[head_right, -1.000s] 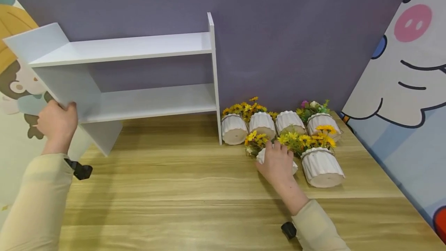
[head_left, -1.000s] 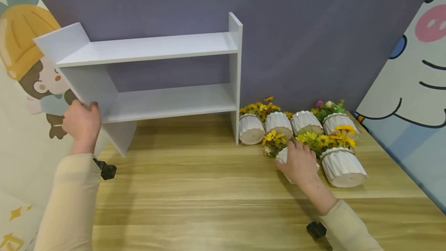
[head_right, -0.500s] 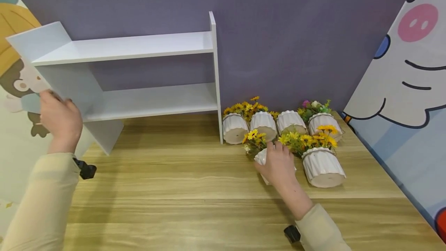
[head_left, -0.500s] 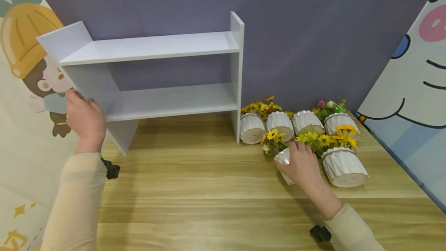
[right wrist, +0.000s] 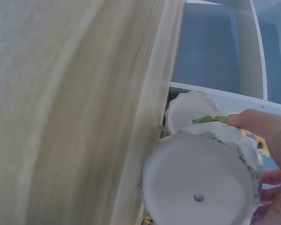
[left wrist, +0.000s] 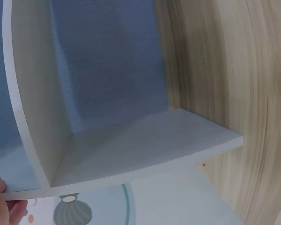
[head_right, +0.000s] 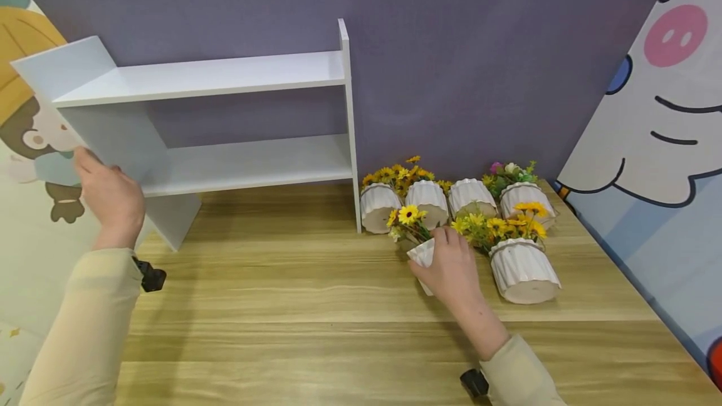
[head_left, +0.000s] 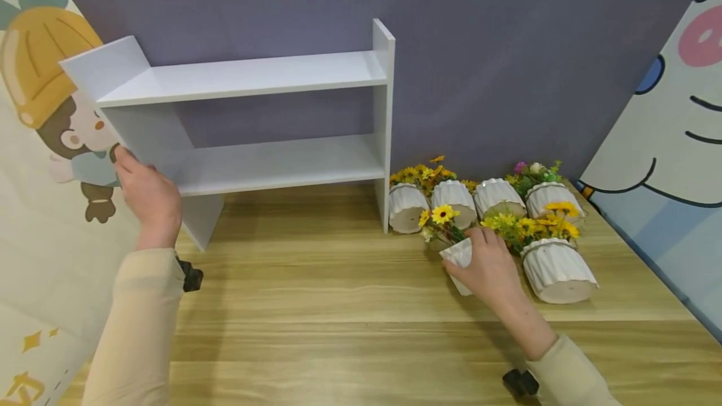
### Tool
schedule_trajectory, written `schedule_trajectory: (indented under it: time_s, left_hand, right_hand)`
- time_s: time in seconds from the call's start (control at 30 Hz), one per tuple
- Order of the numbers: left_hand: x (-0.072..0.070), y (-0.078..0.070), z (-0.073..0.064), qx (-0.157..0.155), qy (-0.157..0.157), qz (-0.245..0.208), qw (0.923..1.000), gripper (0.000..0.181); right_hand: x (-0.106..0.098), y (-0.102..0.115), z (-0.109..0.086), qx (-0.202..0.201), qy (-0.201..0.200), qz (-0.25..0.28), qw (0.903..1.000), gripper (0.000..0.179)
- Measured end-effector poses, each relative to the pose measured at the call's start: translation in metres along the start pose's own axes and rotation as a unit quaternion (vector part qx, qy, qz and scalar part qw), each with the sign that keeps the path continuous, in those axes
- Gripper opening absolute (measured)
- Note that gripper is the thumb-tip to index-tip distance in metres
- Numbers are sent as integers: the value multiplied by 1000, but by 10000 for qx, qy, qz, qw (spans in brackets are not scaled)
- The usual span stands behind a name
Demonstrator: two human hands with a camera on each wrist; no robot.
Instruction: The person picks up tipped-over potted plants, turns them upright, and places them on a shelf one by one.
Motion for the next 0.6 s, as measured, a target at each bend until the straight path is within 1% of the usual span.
schedule_trajectory:
  time_s: [0.07,0.13,0.2,0.3,0.4,0.5,0.6]
  left_hand:
    - [4,2,-1,-57,190,-225,9996,53]
    - [8,4,-2,-146,293,-339,9989,60]
    - [11,7,-3,-307,333,-305,9985,68]
    - [16,12,-5,-588,373,-132,9975,79]
    - [21,16,-6,-846,464,53,9953,85]
    - [23,16,-6,-898,471,135,9948,85]
    - [21,14,-6,-826,388,117,9958,83]
  right_hand:
    - [0,0,-1,17,-20,91,10000,62]
    - [1,1,-2,6,-42,171,9998,62]
    - [0,2,-3,-53,-111,199,9997,63]
    - [-1,4,-5,-115,-203,204,9995,64]
    - [-3,4,-7,-91,-232,237,9994,65]
    - [-4,3,-8,-35,-222,243,9995,66]
    - [-5,3,-8,-16,-233,172,9996,67]
Point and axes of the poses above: each hand's wrist, its own z-axis towards the middle knuckle, its own x-axis out of the palm, y = z × x, the point moved 8 cm from there along z, towards the middle knuckle, and after that the axes turned 8 degrees about -x, right-handed, at the moved point
